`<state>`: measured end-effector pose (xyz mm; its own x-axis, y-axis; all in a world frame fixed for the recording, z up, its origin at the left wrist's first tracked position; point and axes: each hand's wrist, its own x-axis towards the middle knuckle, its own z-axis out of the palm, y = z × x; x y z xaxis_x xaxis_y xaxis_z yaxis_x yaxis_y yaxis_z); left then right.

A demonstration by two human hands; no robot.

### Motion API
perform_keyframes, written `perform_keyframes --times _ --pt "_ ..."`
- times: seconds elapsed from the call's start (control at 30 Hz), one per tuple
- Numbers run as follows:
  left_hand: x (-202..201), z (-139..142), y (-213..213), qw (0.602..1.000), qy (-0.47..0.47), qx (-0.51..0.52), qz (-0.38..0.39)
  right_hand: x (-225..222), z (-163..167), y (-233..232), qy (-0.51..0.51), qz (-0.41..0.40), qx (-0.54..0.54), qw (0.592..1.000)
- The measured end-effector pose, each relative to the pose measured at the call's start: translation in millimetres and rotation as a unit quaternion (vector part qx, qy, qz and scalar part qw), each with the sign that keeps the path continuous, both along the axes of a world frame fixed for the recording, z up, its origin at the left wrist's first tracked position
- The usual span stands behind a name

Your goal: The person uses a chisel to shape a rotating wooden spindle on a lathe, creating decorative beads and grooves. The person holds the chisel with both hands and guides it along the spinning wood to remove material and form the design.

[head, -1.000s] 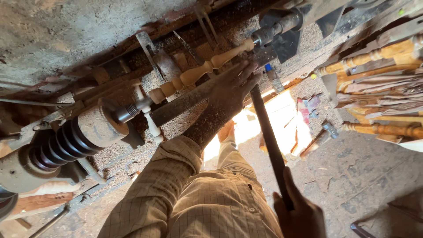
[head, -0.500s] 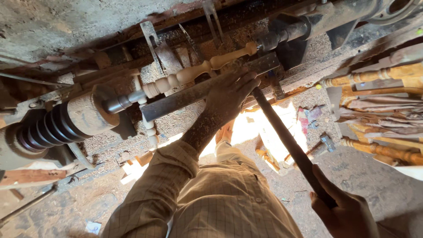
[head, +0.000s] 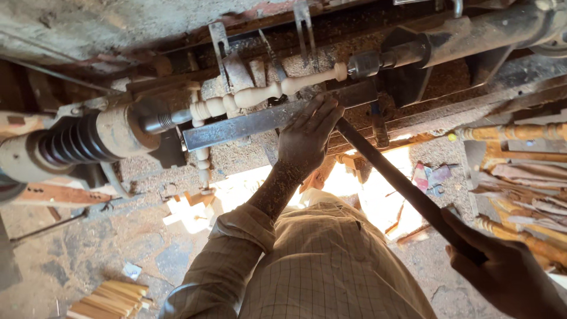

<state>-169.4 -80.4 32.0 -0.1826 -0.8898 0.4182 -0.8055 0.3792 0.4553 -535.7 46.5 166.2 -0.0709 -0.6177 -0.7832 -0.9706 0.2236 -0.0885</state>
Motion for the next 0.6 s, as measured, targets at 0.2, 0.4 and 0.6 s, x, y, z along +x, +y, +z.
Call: perform_keyframes --times 0.2,0.4,0.6 --pt "-10.5 0.7 1.6 0.999 -0.025 0.012 0.044 -24.1 -5.7 -41.9 -0.099 0.084 -0.084 0.988" --pt "1.8 3.6 4.2 0.999 -0.043 0.025 0.001 2.0 -4.9 -12.0 0.015 0.059 0.020 0.998" --pt "18.2 -2.0 -3.8 0.995 -0.056 -0.031 -0.078 63.7 -9.1 46.3 -0.110 -0.024 -0.243 0.964"
